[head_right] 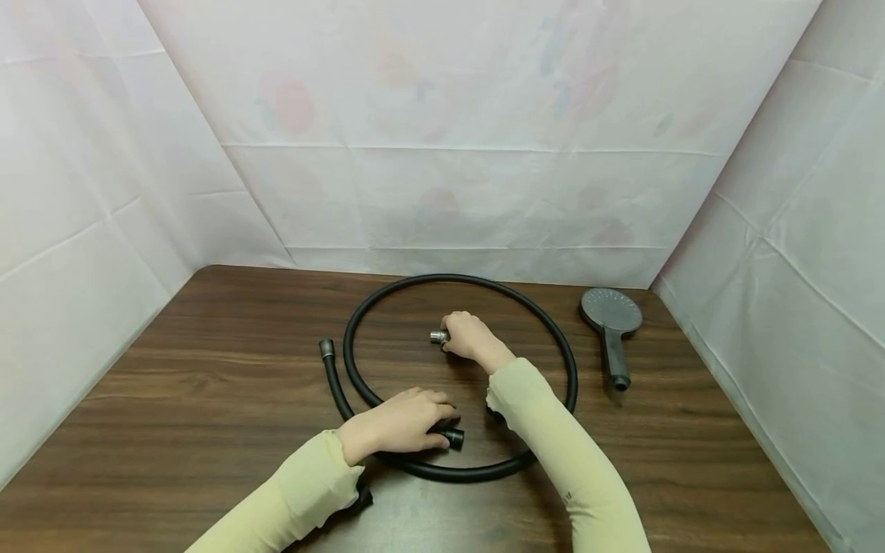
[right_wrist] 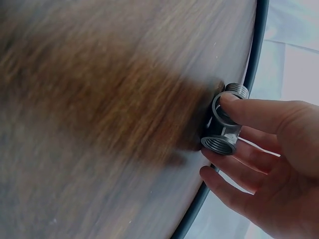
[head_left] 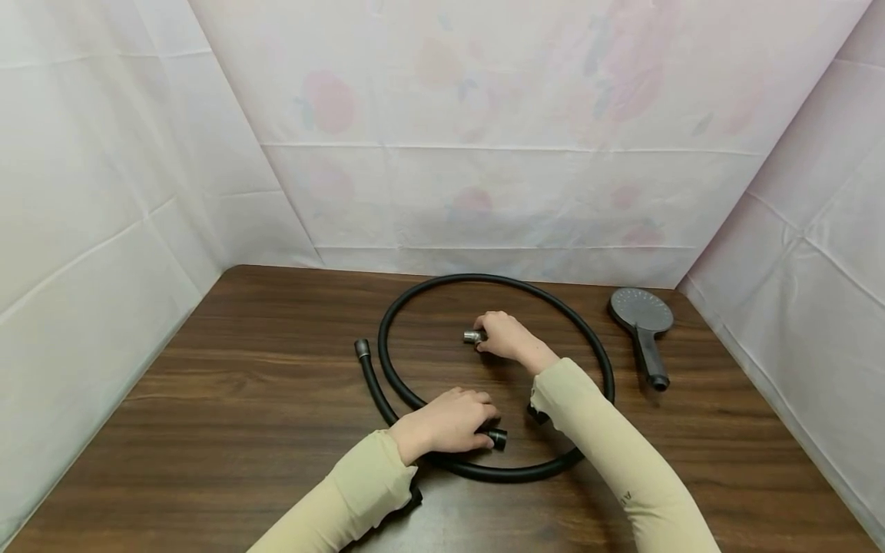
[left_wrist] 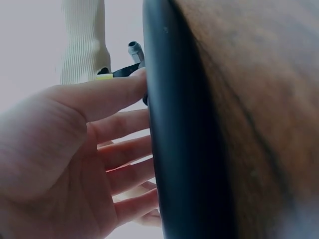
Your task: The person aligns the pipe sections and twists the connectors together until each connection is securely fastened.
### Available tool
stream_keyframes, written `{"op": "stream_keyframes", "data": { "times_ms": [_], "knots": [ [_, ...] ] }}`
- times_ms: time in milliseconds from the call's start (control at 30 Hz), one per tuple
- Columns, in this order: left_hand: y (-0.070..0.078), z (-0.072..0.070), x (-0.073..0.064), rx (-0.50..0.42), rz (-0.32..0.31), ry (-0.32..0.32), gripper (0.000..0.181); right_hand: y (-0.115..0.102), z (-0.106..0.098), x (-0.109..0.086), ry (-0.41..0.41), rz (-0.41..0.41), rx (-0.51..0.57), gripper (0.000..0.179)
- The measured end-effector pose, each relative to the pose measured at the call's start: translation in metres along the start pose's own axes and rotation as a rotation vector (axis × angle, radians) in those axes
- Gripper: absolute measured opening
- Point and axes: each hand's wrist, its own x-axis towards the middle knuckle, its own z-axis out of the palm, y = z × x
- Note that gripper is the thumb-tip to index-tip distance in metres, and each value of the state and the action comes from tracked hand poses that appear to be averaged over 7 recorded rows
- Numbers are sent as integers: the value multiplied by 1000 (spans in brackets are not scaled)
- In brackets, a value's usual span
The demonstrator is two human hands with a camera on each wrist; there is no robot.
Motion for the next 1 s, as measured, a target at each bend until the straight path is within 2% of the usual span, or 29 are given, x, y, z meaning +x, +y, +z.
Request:
{"op": "stream_keyframes", "data": {
  "times_ms": [500, 1000],
  "knots": [
    [1, 3, -1, 11, 33, 16, 27, 0, -2, -2, -60, 37, 51, 44],
    [-2, 3, -1, -11, 46, 13, 25, 1, -3, -4, -47, 15, 52, 41]
  ]
}}
